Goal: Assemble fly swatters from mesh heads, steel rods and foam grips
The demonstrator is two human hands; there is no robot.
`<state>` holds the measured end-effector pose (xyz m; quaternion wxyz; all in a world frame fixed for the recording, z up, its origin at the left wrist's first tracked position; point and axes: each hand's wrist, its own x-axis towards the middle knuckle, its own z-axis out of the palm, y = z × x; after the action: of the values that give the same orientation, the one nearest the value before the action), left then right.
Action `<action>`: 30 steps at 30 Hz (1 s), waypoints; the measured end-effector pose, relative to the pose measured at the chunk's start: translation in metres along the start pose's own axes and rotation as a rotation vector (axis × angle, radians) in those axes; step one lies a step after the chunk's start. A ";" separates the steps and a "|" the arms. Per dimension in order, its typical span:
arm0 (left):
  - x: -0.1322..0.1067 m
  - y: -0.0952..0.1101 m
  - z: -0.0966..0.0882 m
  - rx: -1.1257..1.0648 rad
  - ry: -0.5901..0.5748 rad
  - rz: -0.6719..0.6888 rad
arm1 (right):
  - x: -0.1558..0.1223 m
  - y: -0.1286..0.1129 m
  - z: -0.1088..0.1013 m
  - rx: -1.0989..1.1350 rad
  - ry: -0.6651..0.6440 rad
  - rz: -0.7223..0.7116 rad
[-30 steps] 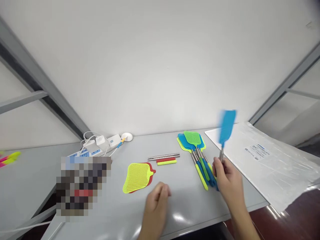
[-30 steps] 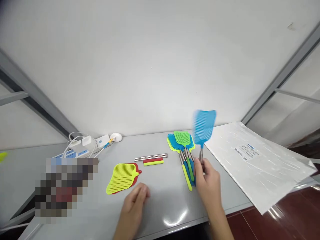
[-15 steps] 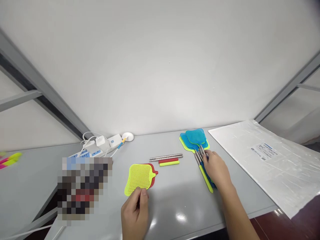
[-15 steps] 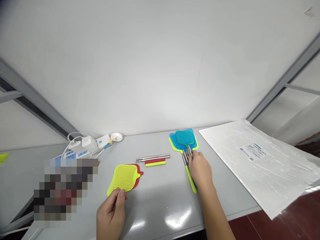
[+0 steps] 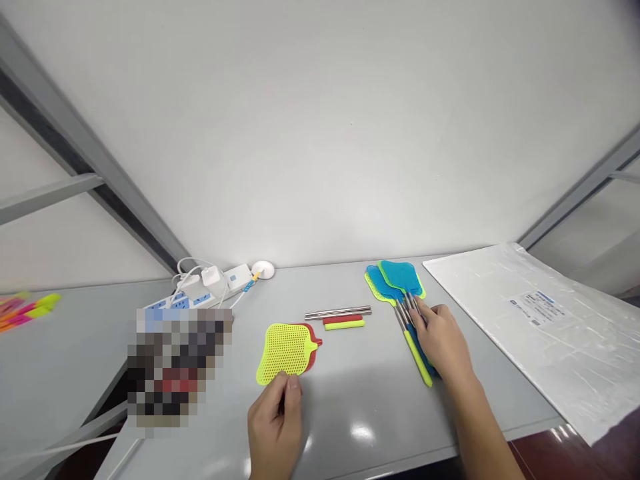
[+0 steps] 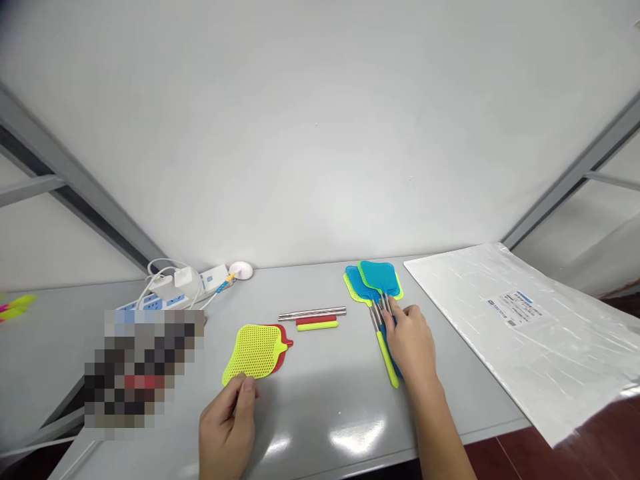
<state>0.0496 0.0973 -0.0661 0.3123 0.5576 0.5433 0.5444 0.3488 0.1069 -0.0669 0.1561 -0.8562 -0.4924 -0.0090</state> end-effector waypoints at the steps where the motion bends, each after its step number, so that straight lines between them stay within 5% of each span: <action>1: -0.001 0.001 0.001 -0.012 0.009 -0.008 | 0.000 0.002 0.000 -0.001 0.012 -0.010; 6: -0.001 0.002 0.002 -0.059 0.035 -0.023 | -0.004 0.005 -0.002 -0.005 0.099 -0.115; 10: 0.002 0.000 -0.003 -0.067 -0.049 0.024 | -0.004 -0.009 -0.010 0.033 0.144 -0.220; 14: 0.002 0.005 -0.003 -0.145 -0.069 0.002 | 0.005 -0.050 -0.011 0.057 0.053 -0.443; 21: -0.003 0.005 -0.003 -0.192 -0.071 0.003 | 0.030 -0.120 0.019 0.042 -0.162 -0.736; 30: -0.006 -0.003 -0.007 -0.087 -0.193 0.109 | 0.044 -0.128 0.031 0.121 -0.129 -0.798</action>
<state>0.0436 0.0903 -0.0689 0.3570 0.6221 0.4553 0.5275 0.2582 0.2121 -0.0563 0.1592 -0.5860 -0.7944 0.0138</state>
